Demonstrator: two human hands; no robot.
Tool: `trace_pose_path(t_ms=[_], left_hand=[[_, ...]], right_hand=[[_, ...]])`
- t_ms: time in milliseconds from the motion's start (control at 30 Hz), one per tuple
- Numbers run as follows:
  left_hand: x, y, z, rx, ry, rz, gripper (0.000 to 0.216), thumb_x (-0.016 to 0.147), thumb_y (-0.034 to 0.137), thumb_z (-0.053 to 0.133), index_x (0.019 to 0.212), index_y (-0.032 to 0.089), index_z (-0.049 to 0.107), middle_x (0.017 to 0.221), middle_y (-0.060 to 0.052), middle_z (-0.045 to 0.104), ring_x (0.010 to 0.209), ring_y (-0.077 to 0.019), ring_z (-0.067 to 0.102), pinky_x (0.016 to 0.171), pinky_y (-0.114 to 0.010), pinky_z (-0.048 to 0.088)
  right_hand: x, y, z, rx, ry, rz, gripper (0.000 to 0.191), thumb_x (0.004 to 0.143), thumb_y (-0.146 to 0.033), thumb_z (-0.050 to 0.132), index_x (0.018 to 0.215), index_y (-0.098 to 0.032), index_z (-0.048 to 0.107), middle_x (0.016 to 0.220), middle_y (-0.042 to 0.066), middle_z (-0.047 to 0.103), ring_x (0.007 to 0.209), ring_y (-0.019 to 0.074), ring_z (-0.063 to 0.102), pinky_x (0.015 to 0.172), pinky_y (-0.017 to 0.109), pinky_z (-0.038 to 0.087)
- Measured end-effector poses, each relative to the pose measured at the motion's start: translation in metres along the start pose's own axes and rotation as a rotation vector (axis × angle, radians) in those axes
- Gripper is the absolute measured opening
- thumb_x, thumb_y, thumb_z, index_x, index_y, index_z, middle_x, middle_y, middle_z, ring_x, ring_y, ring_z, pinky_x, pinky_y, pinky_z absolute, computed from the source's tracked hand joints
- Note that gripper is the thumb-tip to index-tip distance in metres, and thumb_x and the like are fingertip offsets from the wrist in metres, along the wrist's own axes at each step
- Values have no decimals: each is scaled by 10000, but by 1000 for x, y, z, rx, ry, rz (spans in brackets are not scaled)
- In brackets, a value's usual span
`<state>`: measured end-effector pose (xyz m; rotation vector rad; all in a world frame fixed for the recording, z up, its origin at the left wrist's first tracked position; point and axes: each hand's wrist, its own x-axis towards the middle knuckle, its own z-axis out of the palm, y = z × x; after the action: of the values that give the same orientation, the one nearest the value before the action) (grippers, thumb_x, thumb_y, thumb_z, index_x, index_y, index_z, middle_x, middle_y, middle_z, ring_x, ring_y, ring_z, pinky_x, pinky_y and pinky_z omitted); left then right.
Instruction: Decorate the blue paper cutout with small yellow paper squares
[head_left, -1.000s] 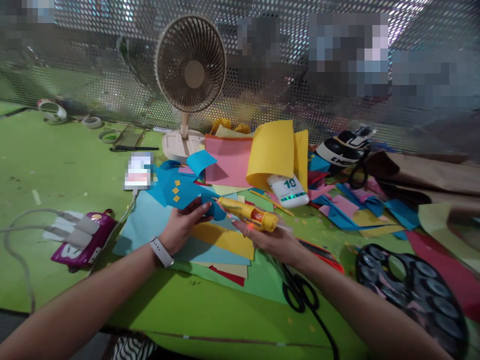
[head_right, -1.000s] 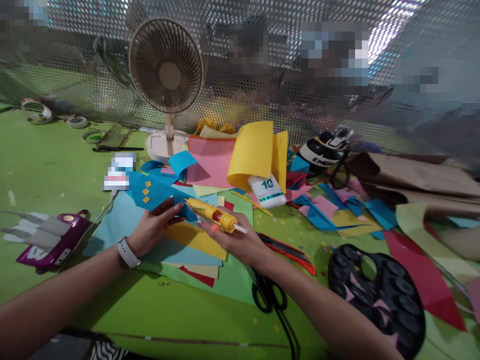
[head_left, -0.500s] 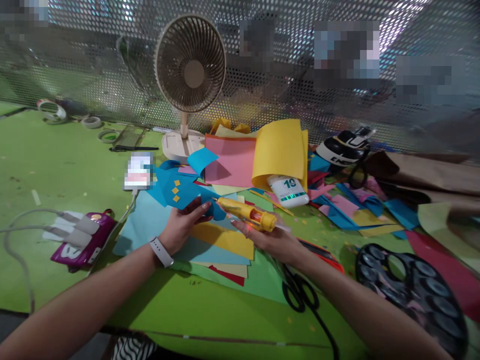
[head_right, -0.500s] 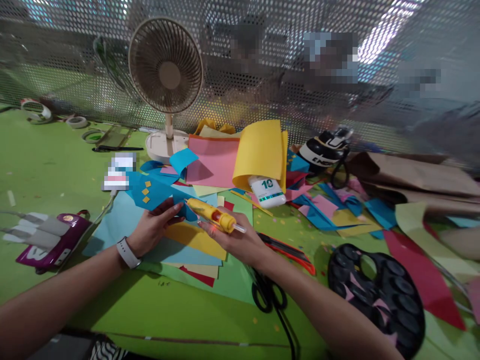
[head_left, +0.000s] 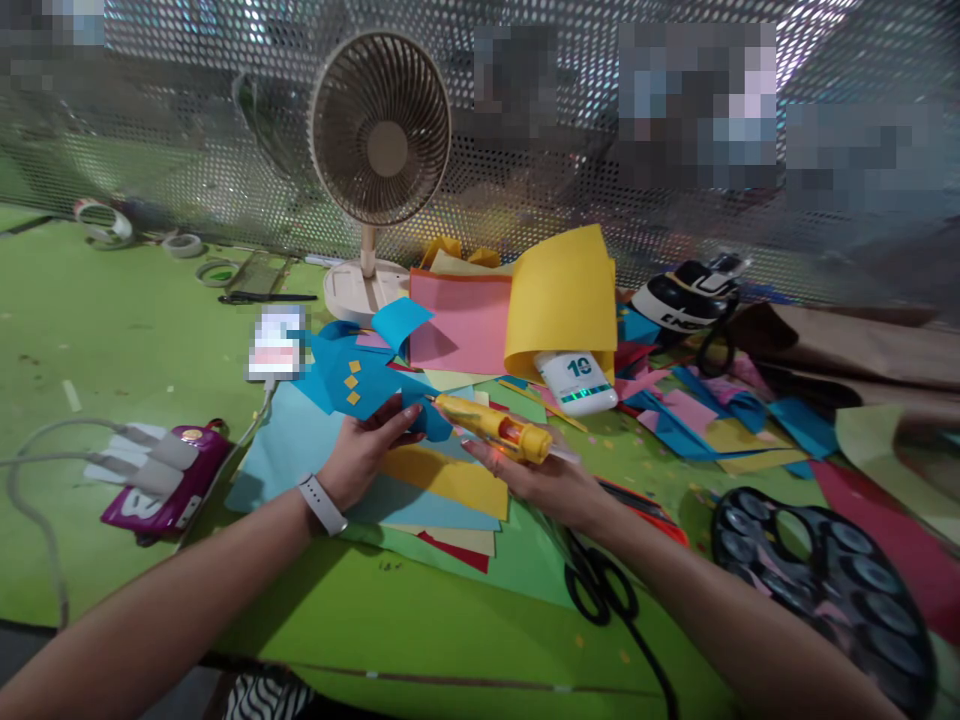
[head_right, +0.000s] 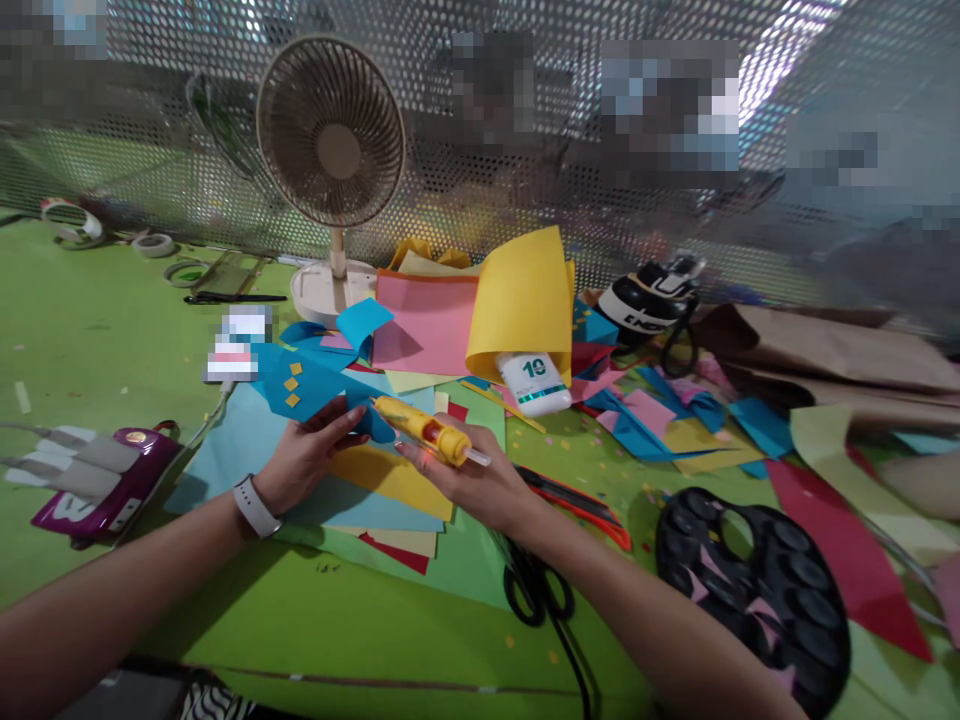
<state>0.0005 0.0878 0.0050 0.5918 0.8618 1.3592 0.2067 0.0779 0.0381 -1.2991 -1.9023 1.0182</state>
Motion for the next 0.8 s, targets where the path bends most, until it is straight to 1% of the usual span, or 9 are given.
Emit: trace_pose_path(t_ms=[267,500,700,800], left_hand=[[0,-1,0,14,-9,23,318,569,239,890,803,160,688,860,-11,675,746,-150,664,705,-321,591],[0,0,0,26,-9,16,329,563,250,891,811,161,694,899,-18,683,777,-170,674,722,-343,591],[0,-1,0,17,3,10,338,556,242,893,815,155,693,896,-21,685,763,-158,662,692,-313,593],[0,0,0,26,-4,16,338,562,246,890,822,158,694,893,-22,687,767,-162,661,700,-321,593]], right_hand=[[0,0,0,17,-2,-7,328,823,-503,637,970,-215,690,703,24,664,738,198,647,606,281,534],[0,2,-1,-3,3,-8,300,823,-481,644,959,-219,696,700,21,666,712,195,650,589,286,535],[0,4,0,4,5,-16,290,825,-484,646,935,-220,692,701,24,661,775,214,663,651,308,562],[0,4,0,7,3,-21,306,828,-498,639,940,-217,687,703,24,659,782,215,663,663,310,562]])
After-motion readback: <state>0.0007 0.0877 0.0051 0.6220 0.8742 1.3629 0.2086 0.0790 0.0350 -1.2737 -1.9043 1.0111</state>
